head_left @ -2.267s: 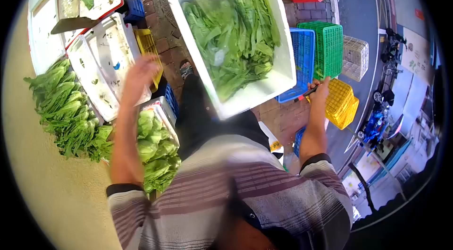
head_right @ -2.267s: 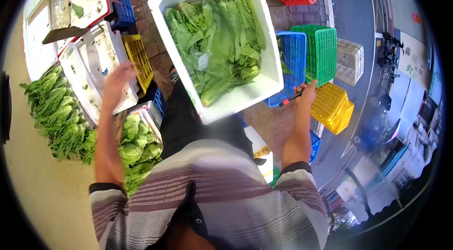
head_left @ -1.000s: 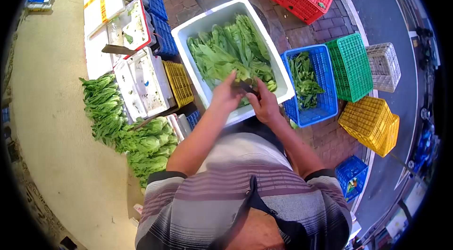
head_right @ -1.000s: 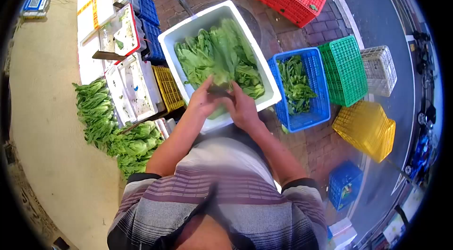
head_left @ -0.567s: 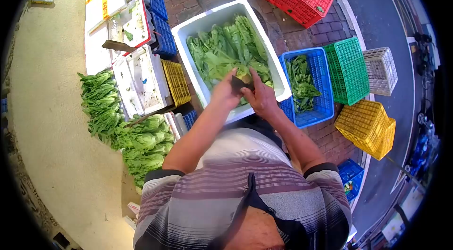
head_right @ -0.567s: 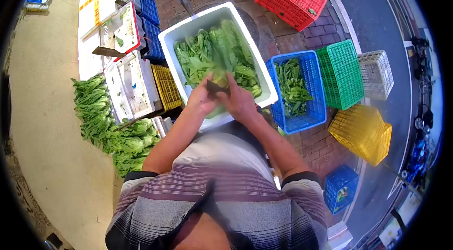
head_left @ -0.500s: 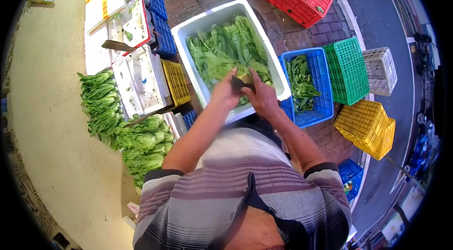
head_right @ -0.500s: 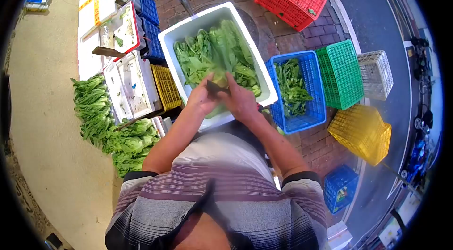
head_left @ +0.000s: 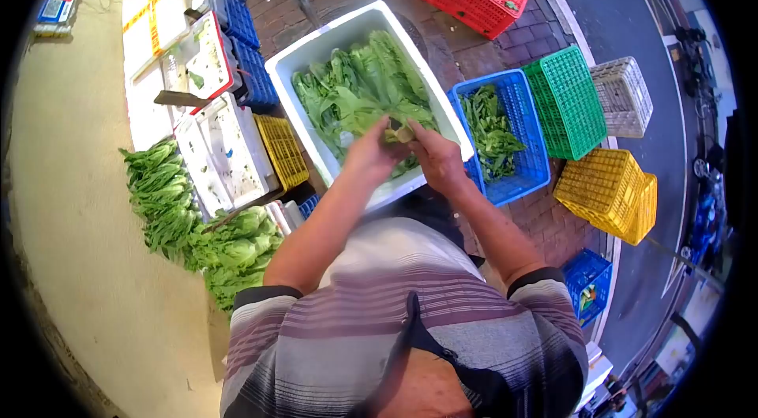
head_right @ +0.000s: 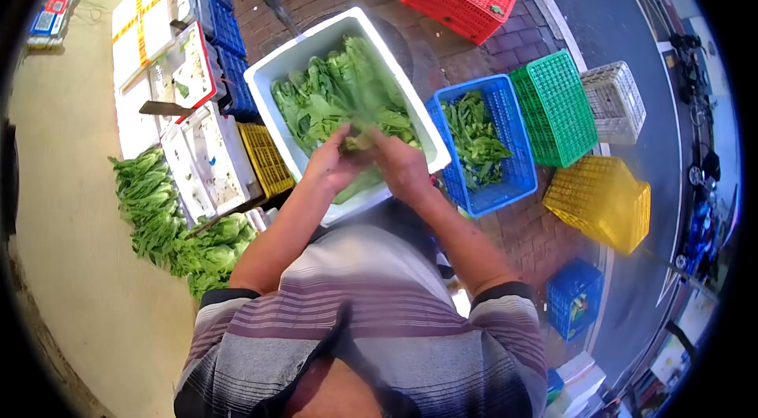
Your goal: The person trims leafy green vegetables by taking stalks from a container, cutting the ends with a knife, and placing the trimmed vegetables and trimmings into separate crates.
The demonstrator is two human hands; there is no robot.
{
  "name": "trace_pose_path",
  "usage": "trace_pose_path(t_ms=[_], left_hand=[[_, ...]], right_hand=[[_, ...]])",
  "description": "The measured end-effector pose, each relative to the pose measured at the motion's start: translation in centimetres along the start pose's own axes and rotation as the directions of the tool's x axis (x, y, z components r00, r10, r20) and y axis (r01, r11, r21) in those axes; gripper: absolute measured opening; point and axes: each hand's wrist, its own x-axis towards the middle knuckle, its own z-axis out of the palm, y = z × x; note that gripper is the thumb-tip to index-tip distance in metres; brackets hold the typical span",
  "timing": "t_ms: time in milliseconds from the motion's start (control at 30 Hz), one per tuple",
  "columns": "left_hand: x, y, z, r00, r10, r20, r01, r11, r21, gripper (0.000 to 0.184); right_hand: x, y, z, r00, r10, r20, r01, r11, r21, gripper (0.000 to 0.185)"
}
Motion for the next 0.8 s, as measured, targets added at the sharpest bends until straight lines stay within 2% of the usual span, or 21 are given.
trace_pose_path(t_ms=[67,133,167,200,233,300,333,467,500,567,600,667,700,767,800], left_hand=[[0.0,-0.2,1.0,1.0,-0.013,0.017,0.012,0.999,0.038,0.03],[0.2,-0.5,1.9,0.999,-0.026,0.043,0.022,0.996,0.09,0.037],[0.5,-0.6,2.3,0.997,-0.05,0.063,0.044,0.995,0.088,0.036],[0.7,-0.8,2.6,0.994,-0.075,0.083,0.067,0.994,0.087,0.035],[0.9,-1.0,3.0,0.99,-0.1,0.102,0.092,0.992,0.086,0.034],[1.0,-1.5,3.9,0.979,-0.132,0.153,0.113,0.985,0.127,0.034],[1.0,-1.7,4.3,0.973,-0.149,0.177,0.123,0.982,0.146,0.034],[-0.1,-2.6,6.4,0.967,-0.189,0.174,0.166,0.977,0.137,0.037],[-0.1,-2.8,6.3,0.967,-0.181,0.178,0.15,0.973,0.173,0.038],[-0.3,-2.7,5.7,0.967,-0.175,0.187,0.127,0.961,0.244,0.041],[0.0,-2.6,5.1,0.941,-0.18,0.288,0.091,0.95,0.299,0.044],[0.1,-2.4,4.2,0.911,-0.162,0.379,0.021,0.937,0.349,0.046],[0.6,-2.4,3.4,0.93,-0.133,0.343,-0.004,0.929,0.37,0.046],[0.1,-2.4,3.6,0.923,-0.099,0.371,-0.056,0.921,0.385,0.054],[0.2,-2.3,3.4,0.918,-0.094,0.385,-0.067,0.92,0.386,0.057]], right_hand=[[-0.5,1.1,0.0,0.999,0.03,-0.03,-0.029,0.999,0.035,0.039],[-0.5,0.6,-1.0,0.988,0.14,-0.058,-0.129,0.977,0.17,0.038],[-0.5,0.4,-1.4,0.978,0.195,-0.069,-0.174,0.956,0.238,0.038],[-0.5,0.4,-1.6,0.977,0.167,-0.133,-0.128,0.957,0.259,0.038],[-0.8,0.9,-2.0,0.958,0.247,-0.147,-0.192,0.931,0.31,0.038],[-1.6,2.0,-3.1,0.901,0.402,-0.164,-0.307,0.857,0.413,0.038],[-1.9,2.2,-3.8,0.858,0.485,-0.169,-0.331,0.774,0.54,0.039],[-2.5,4.3,-8.7,0.718,0.609,-0.336,-0.311,0.714,0.627,0.037],[-2.6,4.0,-10.1,0.649,0.636,-0.417,-0.275,0.707,0.651,0.035],[-3.9,5.6,-12.8,0.623,0.58,-0.526,-0.211,0.771,0.601,0.035],[-4.8,6.5,-14.1,0.613,0.564,-0.554,-0.217,0.794,0.568,0.036],[-6.7,8.6,-16.1,0.596,0.53,-0.603,-0.237,0.834,0.499,0.038],[-7.4,9.5,-16.6,0.544,0.548,-0.636,-0.244,0.828,0.505,0.037],[-8.9,11.6,-17.2,0.438,0.574,-0.692,-0.255,0.817,0.517,0.036],[-10.2,13.7,-17.4,0.429,0.586,-0.688,-0.301,0.811,0.503,0.045]])
